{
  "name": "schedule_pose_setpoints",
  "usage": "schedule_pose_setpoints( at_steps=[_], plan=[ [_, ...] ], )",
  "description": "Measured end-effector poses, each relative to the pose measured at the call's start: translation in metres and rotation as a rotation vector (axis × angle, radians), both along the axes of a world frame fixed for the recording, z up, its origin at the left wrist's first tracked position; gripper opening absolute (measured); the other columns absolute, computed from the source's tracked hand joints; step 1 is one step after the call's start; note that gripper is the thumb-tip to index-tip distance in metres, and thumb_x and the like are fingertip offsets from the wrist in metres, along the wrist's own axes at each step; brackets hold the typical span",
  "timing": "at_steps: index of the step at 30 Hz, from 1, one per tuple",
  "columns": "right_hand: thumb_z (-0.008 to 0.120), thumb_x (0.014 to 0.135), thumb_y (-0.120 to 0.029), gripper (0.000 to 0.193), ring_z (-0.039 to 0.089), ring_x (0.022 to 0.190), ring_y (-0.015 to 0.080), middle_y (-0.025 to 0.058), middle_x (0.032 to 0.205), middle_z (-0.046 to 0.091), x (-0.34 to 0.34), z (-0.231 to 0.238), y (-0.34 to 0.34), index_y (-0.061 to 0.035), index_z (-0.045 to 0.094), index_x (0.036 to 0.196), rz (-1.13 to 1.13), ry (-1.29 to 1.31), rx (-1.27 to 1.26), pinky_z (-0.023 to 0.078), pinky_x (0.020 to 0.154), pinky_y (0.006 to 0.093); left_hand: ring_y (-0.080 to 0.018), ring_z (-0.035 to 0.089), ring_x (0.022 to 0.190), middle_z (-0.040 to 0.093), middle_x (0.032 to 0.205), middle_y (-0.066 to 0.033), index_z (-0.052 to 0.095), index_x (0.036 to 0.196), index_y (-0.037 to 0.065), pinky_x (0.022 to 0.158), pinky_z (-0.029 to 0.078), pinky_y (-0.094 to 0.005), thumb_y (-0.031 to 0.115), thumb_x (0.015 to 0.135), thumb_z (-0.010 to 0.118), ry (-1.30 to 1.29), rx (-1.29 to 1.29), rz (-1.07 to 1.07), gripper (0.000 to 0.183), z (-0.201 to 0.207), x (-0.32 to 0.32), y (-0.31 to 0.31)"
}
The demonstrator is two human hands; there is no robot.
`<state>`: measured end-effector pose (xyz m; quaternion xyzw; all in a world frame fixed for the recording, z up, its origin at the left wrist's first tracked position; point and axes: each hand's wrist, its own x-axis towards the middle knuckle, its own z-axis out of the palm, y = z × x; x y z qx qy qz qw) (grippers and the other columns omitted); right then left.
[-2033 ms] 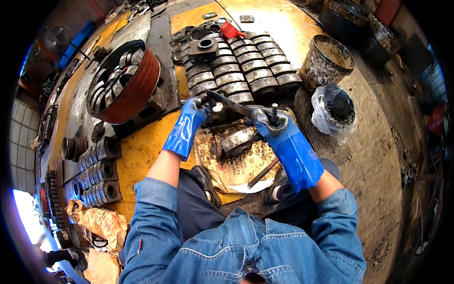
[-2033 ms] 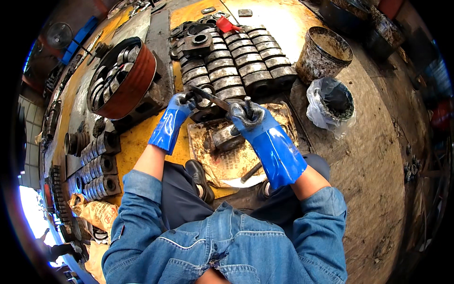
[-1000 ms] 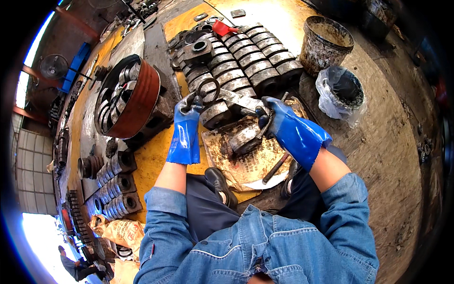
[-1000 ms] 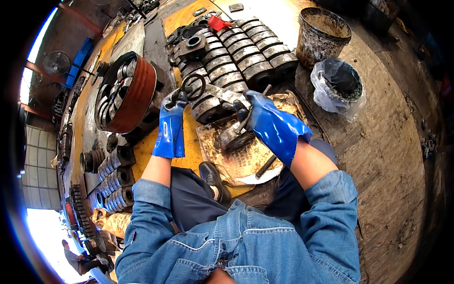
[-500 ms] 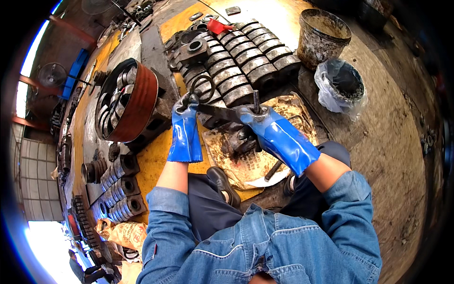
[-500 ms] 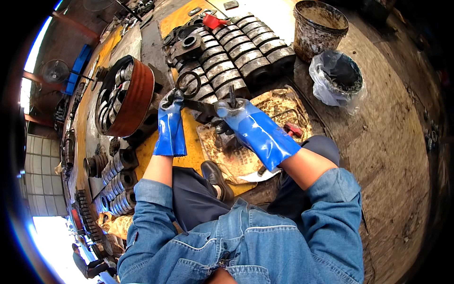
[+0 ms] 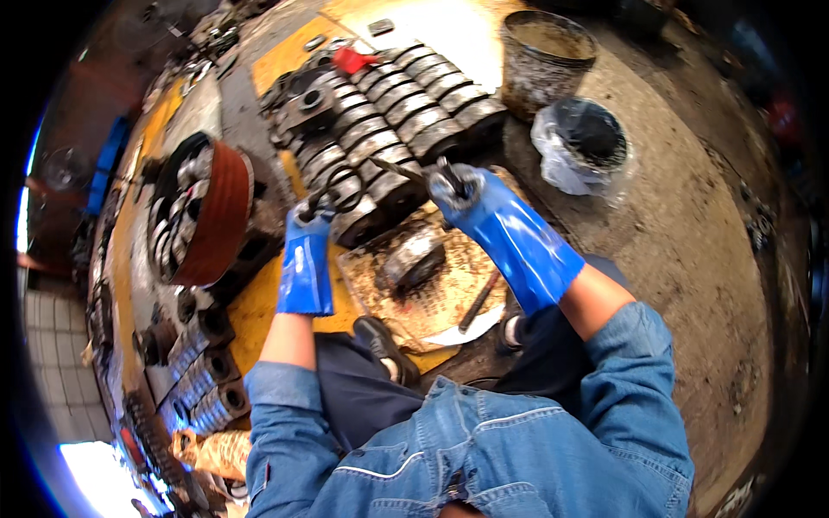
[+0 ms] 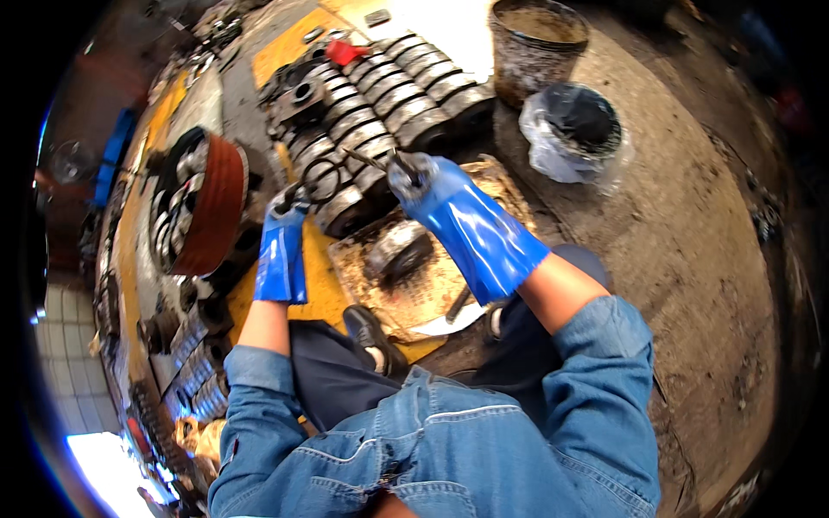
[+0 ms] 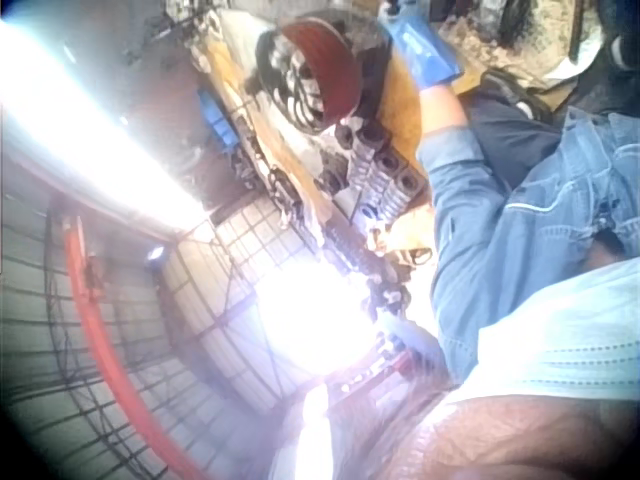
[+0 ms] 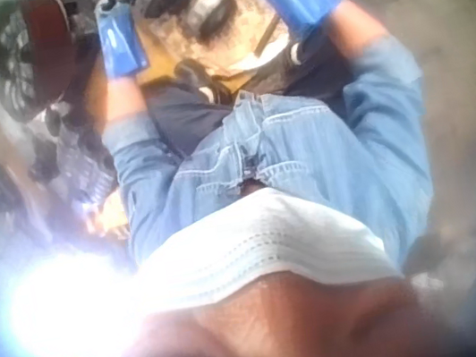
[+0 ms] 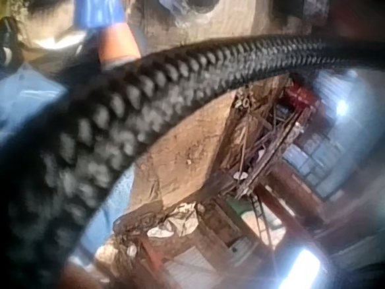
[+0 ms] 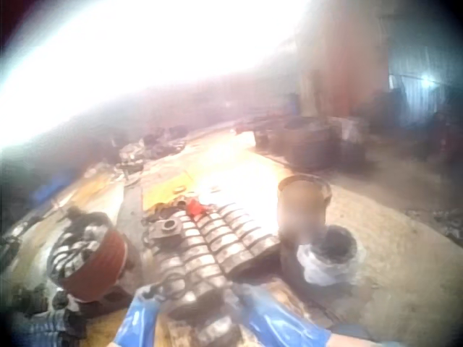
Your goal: The person cleans industrial metal parts using a brush and a tool to remove residue.
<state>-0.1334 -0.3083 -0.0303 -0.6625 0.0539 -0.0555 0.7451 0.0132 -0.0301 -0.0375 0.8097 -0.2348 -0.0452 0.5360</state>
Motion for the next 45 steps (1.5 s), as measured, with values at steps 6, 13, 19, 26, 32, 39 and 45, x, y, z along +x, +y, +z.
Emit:
schedule_pose_setpoints(
  at_steps=[6,13,19,26,32,39,45],
  plan=[
    [0.058,0.096,-0.019,0.018,0.060,0.054,0.0202,0.0075,0.070,0.063,-0.029,0.028,-0.113,-0.0060,0.064,0.106,-0.403,-0.210,-0.309,0.050,0.048,0.0367,-0.0064,0.055,0.073,0.066,0.083,0.0007,0.070,0.100,-0.002,0.063,0.044,-0.0229,0.001,0.090,0.061,-0.095,0.197,-0.025,0.014,-0.021,0.009,0.011],
    [0.050,0.095,-0.027,0.025,0.063,0.064,0.0184,0.0077,0.080,0.068,-0.107,-0.221,-0.279,-0.0096,0.066,0.099,-0.913,-0.020,0.810,0.055,0.059,0.0333,-0.0166,0.063,0.072,0.070,0.084,-0.0095,0.069,0.099,-0.003,0.063,0.047,-0.0272,-0.004,0.084,0.057,-0.222,0.333,-0.070,0.019,-0.020,-0.001,-0.018],
    [0.054,0.094,-0.029,0.019,0.054,0.051,0.0166,-0.0001,0.063,0.059,-0.202,-0.293,-0.294,-0.0139,0.062,0.086,-1.206,0.282,0.257,0.046,0.049,0.0349,-0.0251,0.069,0.083,0.071,0.090,-0.0176,0.070,0.102,0.000,0.074,0.052,-0.0336,0.007,0.084,0.063,-0.325,0.404,-0.079,0.020,-0.020,0.001,-0.017],
    [0.054,0.094,-0.024,0.016,0.056,0.050,0.0149,0.0044,0.067,0.062,-0.184,-0.165,-0.217,-0.0101,0.061,0.089,-1.395,0.268,1.048,0.049,0.045,0.0278,-0.0196,0.067,0.077,0.070,0.085,-0.0148,0.071,0.099,0.001,0.071,0.051,-0.0312,0.007,0.083,0.066,-0.290,0.307,0.010,0.017,-0.024,0.016,0.014],
    [0.057,0.093,-0.031,0.023,0.058,0.046,0.0150,0.0057,0.072,0.068,-0.154,-0.071,-0.225,-0.0088,0.062,0.095,-1.159,0.360,0.924,0.051,0.041,0.0251,-0.0066,0.057,0.074,0.068,0.080,0.0001,0.072,0.098,0.000,0.066,0.047,-0.0258,0.014,0.089,0.069,0.049,-0.146,0.054,0.017,-0.010,0.006,0.005],
    [0.055,0.092,-0.041,0.033,0.052,0.039,0.0150,0.0044,0.062,0.064,-0.112,-0.054,-0.247,-0.0095,0.063,0.089,-0.968,0.335,0.786,0.044,0.033,0.0260,-0.0098,0.059,0.073,0.070,0.084,-0.0009,0.073,0.102,0.002,0.068,0.048,-0.0257,0.018,0.091,0.068,0.108,-0.198,0.142,0.020,0.022,-0.016,0.002],
    [0.058,0.090,-0.040,0.029,0.047,0.037,0.0184,0.0054,0.059,0.059,-0.110,-0.085,-0.241,-0.0118,0.064,0.086,-0.997,0.362,0.795,0.038,0.033,0.0315,-0.0070,0.052,0.074,0.065,0.081,0.0016,0.073,0.098,0.004,0.061,0.042,-0.0243,0.022,0.091,0.069,0.274,-0.157,0.100,0.019,0.022,-0.017,0.007]
  ],
)
